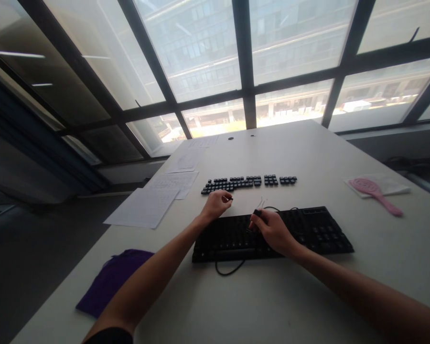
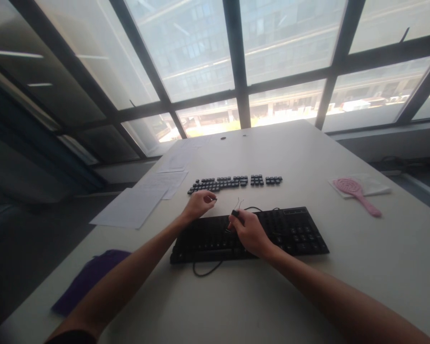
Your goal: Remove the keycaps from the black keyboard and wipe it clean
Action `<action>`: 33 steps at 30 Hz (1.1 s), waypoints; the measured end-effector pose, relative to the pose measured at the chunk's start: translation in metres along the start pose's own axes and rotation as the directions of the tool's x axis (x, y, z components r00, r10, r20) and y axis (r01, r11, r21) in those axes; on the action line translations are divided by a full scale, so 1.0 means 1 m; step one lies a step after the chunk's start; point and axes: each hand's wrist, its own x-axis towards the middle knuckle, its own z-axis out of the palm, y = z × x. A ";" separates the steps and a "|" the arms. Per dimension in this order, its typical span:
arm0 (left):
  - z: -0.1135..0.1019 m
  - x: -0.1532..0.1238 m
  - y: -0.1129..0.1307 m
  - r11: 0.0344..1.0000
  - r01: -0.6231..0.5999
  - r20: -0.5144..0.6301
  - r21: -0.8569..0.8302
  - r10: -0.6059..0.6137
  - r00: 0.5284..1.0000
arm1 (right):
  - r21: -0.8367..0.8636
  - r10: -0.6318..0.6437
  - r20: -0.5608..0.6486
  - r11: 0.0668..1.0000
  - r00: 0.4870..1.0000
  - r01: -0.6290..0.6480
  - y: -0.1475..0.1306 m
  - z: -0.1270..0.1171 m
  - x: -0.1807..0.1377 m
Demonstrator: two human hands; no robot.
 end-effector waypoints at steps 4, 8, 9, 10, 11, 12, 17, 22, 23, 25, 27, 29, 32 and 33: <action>0.012 0.014 -0.010 0.997 -0.058 0.061 0.051 0.055 0.997 | -0.017 0.002 0.008 1.000 1.000 -0.002 0.002 0.000 0.001; 0.015 0.022 -0.011 0.984 -0.135 0.093 0.120 0.124 0.988 | -0.029 0.006 0.017 1.000 1.000 -0.005 0.002 -0.001 0.001; 0.015 0.023 -0.011 0.979 -0.152 0.096 0.138 0.139 0.986 | -0.031 0.007 0.018 0.999 1.000 -0.007 0.001 -0.001 0.001; 0.015 0.026 -0.011 0.973 -0.167 0.096 0.157 0.153 0.984 | -0.033 0.009 0.019 0.999 1.000 -0.008 0.001 -0.001 0.001; 0.015 0.028 -0.011 0.968 -0.180 0.094 0.176 0.166 0.982 | -0.034 0.010 0.019 0.999 1.000 -0.009 0.000 -0.001 0.001; 0.015 0.030 -0.011 0.962 -0.191 0.090 0.197 0.177 0.980 | -0.034 0.010 0.020 0.999 1.000 -0.009 0.000 -0.001 0.000; 0.018 0.042 -0.012 0.932 -0.229 0.070 0.280 0.218 0.973 | -0.027 0.000 0.019 1.000 1.000 0.001 0.000 -0.001 0.000; 0.022 0.049 -0.013 0.918 -0.231 0.050 0.322 0.227 0.973 | -0.020 -0.001 0.019 1.000 1.000 0.001 0.001 -0.001 0.000; 0.022 0.050 -0.013 0.917 -0.228 0.045 0.327 0.226 0.973 | -0.020 -0.002 0.021 1.000 1.000 0.002 0.001 -0.001 0.000; 0.022 0.051 -0.013 0.916 -0.224 0.038 0.334 0.224 0.974 | -0.024 -0.001 0.022 1.000 1.000 0.001 0.000 -0.002 0.001; 0.020 0.052 -0.013 0.915 -0.218 0.033 0.340 0.221 0.975 | -0.026 0.003 0.022 1.000 1.000 -0.002 -0.001 -0.002 0.001; 0.017 0.052 -0.012 0.915 -0.211 0.023 0.344 0.216 0.976 | -0.016 0.005 0.014 1.000 1.000 -0.005 -0.002 -0.002 0.001; 0.011 0.047 -0.003 0.918 -0.195 -0.005 0.345 0.210 0.978 | 0.021 0.002 -0.020 1.000 1.000 -0.001 -0.001 -0.003 0.001; 0.008 0.043 0.003 0.922 -0.192 -0.021 0.336 0.212 0.977 | 0.039 0.006 -0.031 0.999 0.999 -0.004 -0.001 -0.004 0.002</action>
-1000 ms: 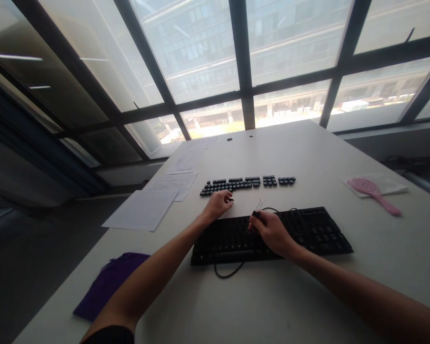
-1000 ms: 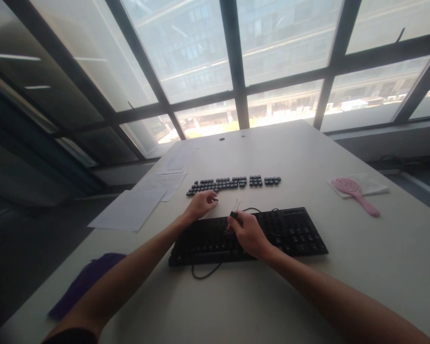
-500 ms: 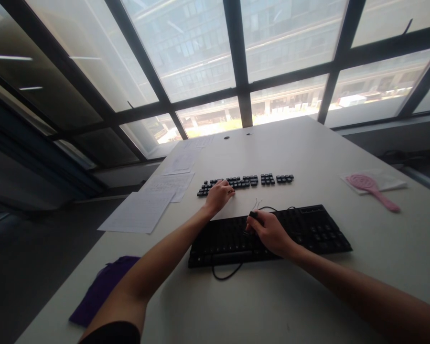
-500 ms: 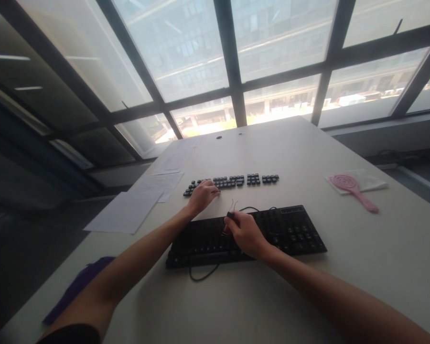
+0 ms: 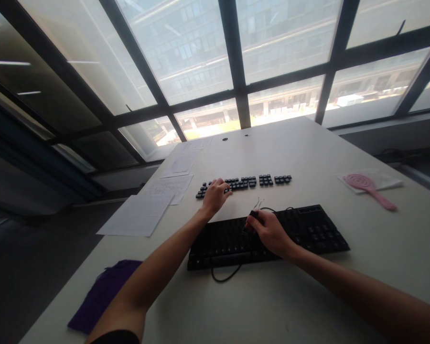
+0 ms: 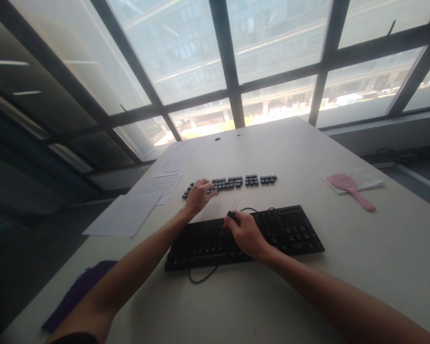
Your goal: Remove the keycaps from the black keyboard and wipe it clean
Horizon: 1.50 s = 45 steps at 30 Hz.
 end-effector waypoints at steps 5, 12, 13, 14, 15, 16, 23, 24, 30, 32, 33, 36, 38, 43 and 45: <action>-0.024 -0.036 0.053 0.988 -0.037 -0.005 -0.148 0.037 0.999 | 0.020 -0.014 -0.052 1.000 0.999 0.015 -0.003 -0.010 0.002; -0.025 -0.096 0.106 0.916 0.039 0.135 -0.399 0.016 0.991 | -0.133 -0.076 0.067 0.988 0.995 0.085 -0.005 -0.017 0.000; -0.023 -0.100 0.106 0.900 0.056 0.125 -0.432 -0.001 0.992 | -0.148 -0.085 0.079 0.984 0.993 0.096 -0.005 -0.017 0.000; -0.021 -0.102 0.105 0.883 0.069 0.112 -0.465 -0.019 0.994 | -0.156 -0.092 0.098 0.982 0.991 0.106 -0.005 -0.017 0.000; -0.020 -0.103 0.104 0.865 0.082 0.100 -0.494 -0.037 0.994 | -0.158 -0.095 0.122 0.981 0.988 0.114 -0.005 -0.016 0.000; -0.019 -0.104 0.103 0.850 0.096 0.090 -0.518 -0.057 0.994 | -0.161 -0.098 0.145 0.979 0.985 0.121 -0.005 -0.016 0.000; -0.016 -0.104 0.099 0.820 0.141 0.076 -0.554 -0.119 0.990 | -0.295 -0.202 0.277 0.913 0.939 0.283 -0.012 -0.013 -0.008; -0.016 -0.105 0.099 0.821 0.141 0.072 -0.554 -0.121 0.990 | -0.333 -0.231 0.289 0.886 0.929 0.324 -0.011 -0.013 -0.009; -0.020 -0.107 0.101 0.858 0.073 0.113 -0.508 -0.018 0.993 | -0.419 -0.295 0.322 0.808 0.900 0.415 -0.004 -0.009 -0.015; -0.021 -0.107 0.102 0.860 0.034 0.130 -0.508 0.038 0.991 | -0.361 -0.239 0.231 0.879 0.943 0.311 -0.001 -0.010 -0.014; -0.022 -0.107 0.103 0.859 0.026 0.135 -0.512 0.050 0.990 | -0.325 -0.201 0.194 0.910 0.960 0.257 0.000 -0.010 -0.013; -0.020 -0.107 0.102 0.850 0.059 0.148 -0.524 0.023 0.989 | -0.237 -0.106 0.125 0.962 0.986 0.133 0.002 -0.012 -0.010; -0.018 -0.108 0.101 0.837 0.094 0.156 -0.539 -0.011 0.988 | -0.192 -0.068 0.093 0.978 0.993 0.085 0.001 -0.014 -0.008; -0.018 -0.109 0.100 0.789 0.109 0.115 -0.604 -0.048 0.992 | -0.186 -0.073 0.063 0.979 0.995 0.084 -0.004 -0.012 -0.010; -0.019 -0.109 0.101 0.785 0.115 0.085 -0.609 -0.080 0.993 | -0.173 -0.068 0.041 0.982 0.997 0.074 -0.004 -0.011 -0.011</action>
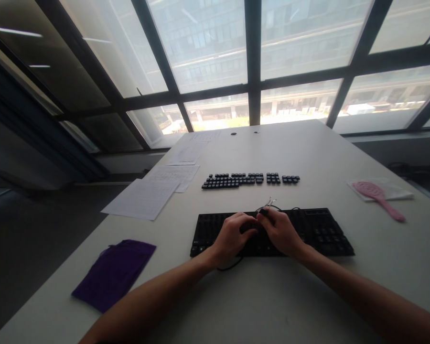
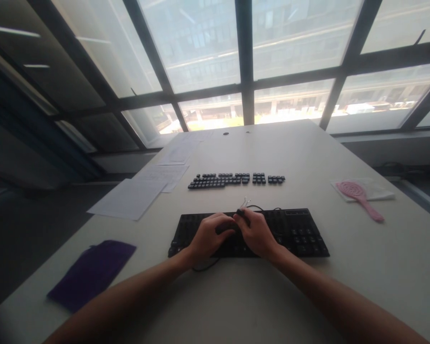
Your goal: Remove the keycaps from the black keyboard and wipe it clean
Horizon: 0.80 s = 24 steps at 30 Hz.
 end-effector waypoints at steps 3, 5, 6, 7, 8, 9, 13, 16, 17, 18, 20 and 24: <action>0.001 -0.002 0.000 0.999 -0.007 -0.042 0.045 0.009 0.999 | 0.072 0.037 0.021 0.997 0.999 -0.038 0.002 0.002 0.001; 0.001 -0.003 0.000 0.996 -0.044 -0.044 0.082 0.048 0.998 | 0.105 0.044 0.027 0.993 0.999 -0.046 0.004 0.002 0.003; 0.002 -0.004 0.000 0.993 -0.073 -0.041 0.098 0.077 0.996 | 0.109 0.037 0.018 0.993 0.999 -0.039 0.005 0.002 0.003; 0.002 -0.005 0.001 0.988 -0.106 -0.036 0.111 0.111 0.993 | 0.106 0.026 0.004 0.994 1.000 -0.026 0.005 0.002 0.004; 0.002 -0.005 0.001 0.982 -0.144 -0.029 0.122 0.148 0.989 | 0.099 0.014 -0.010 0.995 1.000 -0.012 0.006 0.002 0.004; 0.002 -0.005 0.002 0.974 -0.183 -0.020 0.134 0.188 0.982 | 0.092 0.003 -0.023 0.996 1.000 -0.001 0.006 0.002 0.005; 0.002 -0.003 0.003 0.943 -0.276 0.016 0.184 0.278 0.960 | 0.092 -0.004 -0.032 0.996 0.999 0.007 0.005 0.002 0.004; 0.002 0.001 0.003 0.962 -0.233 -0.004 0.143 0.236 0.972 | 0.113 0.013 -0.042 0.994 0.999 -0.008 0.005 0.003 0.004; 0.001 0.002 0.004 0.972 -0.206 -0.018 0.113 0.209 0.978 | 0.122 0.027 -0.052 0.992 0.998 -0.020 0.006 0.002 0.005; 0.000 0.003 0.005 0.981 -0.174 -0.028 0.082 0.177 0.984 | 0.136 0.047 -0.064 0.990 0.997 -0.038 0.006 0.002 0.005; -0.004 0.006 0.008 0.993 -0.112 -0.039 0.030 0.114 0.993 | 0.181 0.100 -0.087 0.980 0.991 -0.083 0.006 0.001 0.007; -0.020 0.020 0.004 0.999 -0.042 -0.035 0.022 0.043 0.998 | 0.275 0.170 -0.098 0.952 0.981 -0.137 0.005 0.000 0.010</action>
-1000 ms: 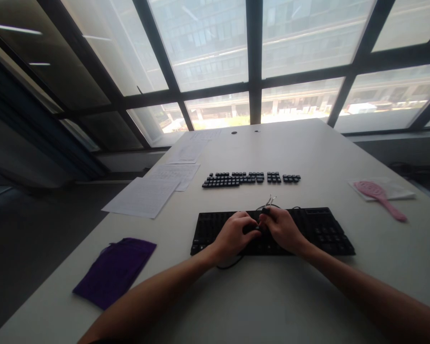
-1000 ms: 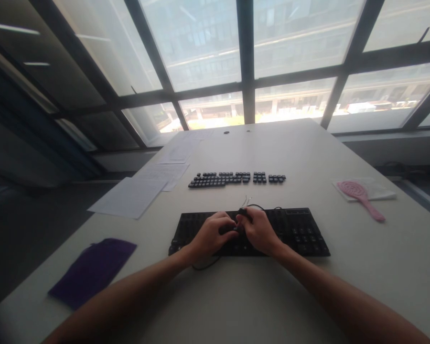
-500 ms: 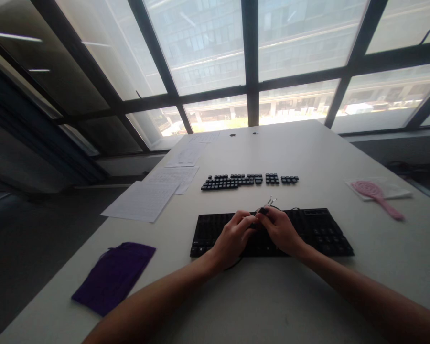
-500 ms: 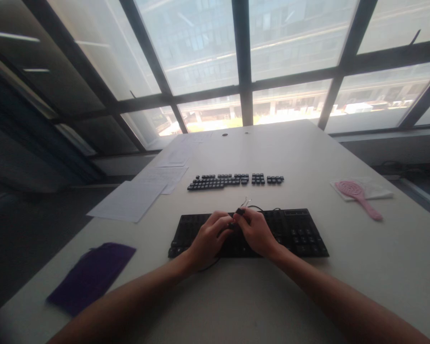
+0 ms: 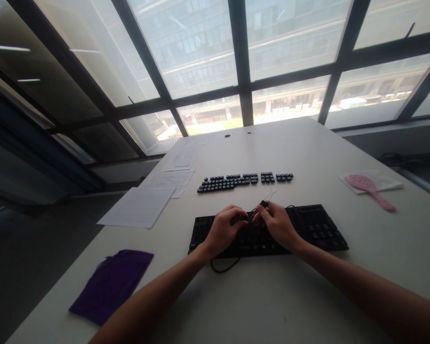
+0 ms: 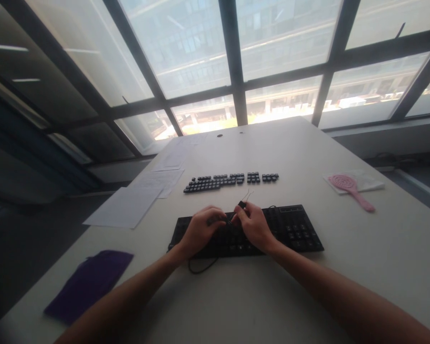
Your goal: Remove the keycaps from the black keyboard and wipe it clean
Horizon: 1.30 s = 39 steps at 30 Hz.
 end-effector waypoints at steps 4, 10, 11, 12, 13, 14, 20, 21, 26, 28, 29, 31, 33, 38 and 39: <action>-0.013 0.030 -0.028 0.994 0.066 -0.065 0.086 -0.061 0.996 | -0.020 -0.018 0.009 1.000 1.000 0.018 0.002 0.001 0.000; -0.006 0.070 -0.073 0.955 0.090 -0.001 0.284 -0.093 0.996 | -0.037 -0.020 0.009 0.999 1.000 0.021 0.009 0.002 0.002; -0.003 0.073 -0.077 0.952 0.084 0.009 0.296 -0.091 0.996 | -0.042 -0.022 0.011 0.999 1.000 0.022 0.008 0.002 0.002; -0.001 0.075 -0.080 0.949 0.079 0.015 0.304 -0.088 0.996 | -0.048 -0.023 0.014 0.999 1.000 0.023 0.008 0.001 0.002; 0.001 0.077 -0.082 0.946 0.074 0.022 0.315 -0.085 0.996 | -0.058 -0.023 0.015 0.998 1.000 0.023 0.007 0.001 0.002; 0.002 0.077 -0.085 0.942 0.066 0.026 0.330 -0.079 0.997 | -0.067 -0.021 0.019 0.998 1.000 0.022 0.006 0.001 0.002; -0.001 0.085 -0.093 0.900 -0.005 0.020 0.436 -0.005 1.000 | -0.088 -0.020 0.036 0.996 0.999 0.023 0.005 0.000 0.003; -0.001 0.087 -0.094 0.882 -0.019 0.019 0.470 0.012 1.000 | -0.087 -0.019 0.036 0.996 0.999 0.022 0.005 0.000 0.003; -0.002 0.100 -0.097 0.804 -0.033 0.011 0.594 0.033 0.999 | -0.084 -0.012 0.040 0.996 0.999 0.016 0.007 -0.001 0.004; -0.001 0.103 -0.098 0.800 -0.025 0.003 0.599 0.029 1.000 | -0.086 -0.014 0.042 0.996 0.999 0.018 0.006 -0.001 0.004; -0.001 0.104 -0.099 0.800 -0.021 -0.002 0.599 0.028 1.000 | -0.087 -0.015 0.041 0.996 0.999 0.019 0.005 -0.001 0.004; -0.001 0.106 -0.099 0.800 -0.013 -0.012 0.600 0.024 1.000 | -0.084 -0.014 0.042 0.996 0.999 0.018 0.003 -0.001 0.003; -0.001 0.107 -0.099 0.802 -0.005 -0.020 0.597 0.021 1.000 | -0.076 -0.011 0.043 0.997 0.999 0.014 0.002 -0.001 0.003; -0.008 0.105 -0.090 0.813 0.009 -0.054 0.583 0.027 0.998 | -0.029 -0.017 0.025 0.999 1.000 0.017 0.004 -0.001 0.003; -0.010 0.101 -0.085 0.819 0.007 -0.064 0.573 0.036 0.997 | -0.017 -0.017 0.021 1.000 1.000 0.018 0.004 -0.001 0.003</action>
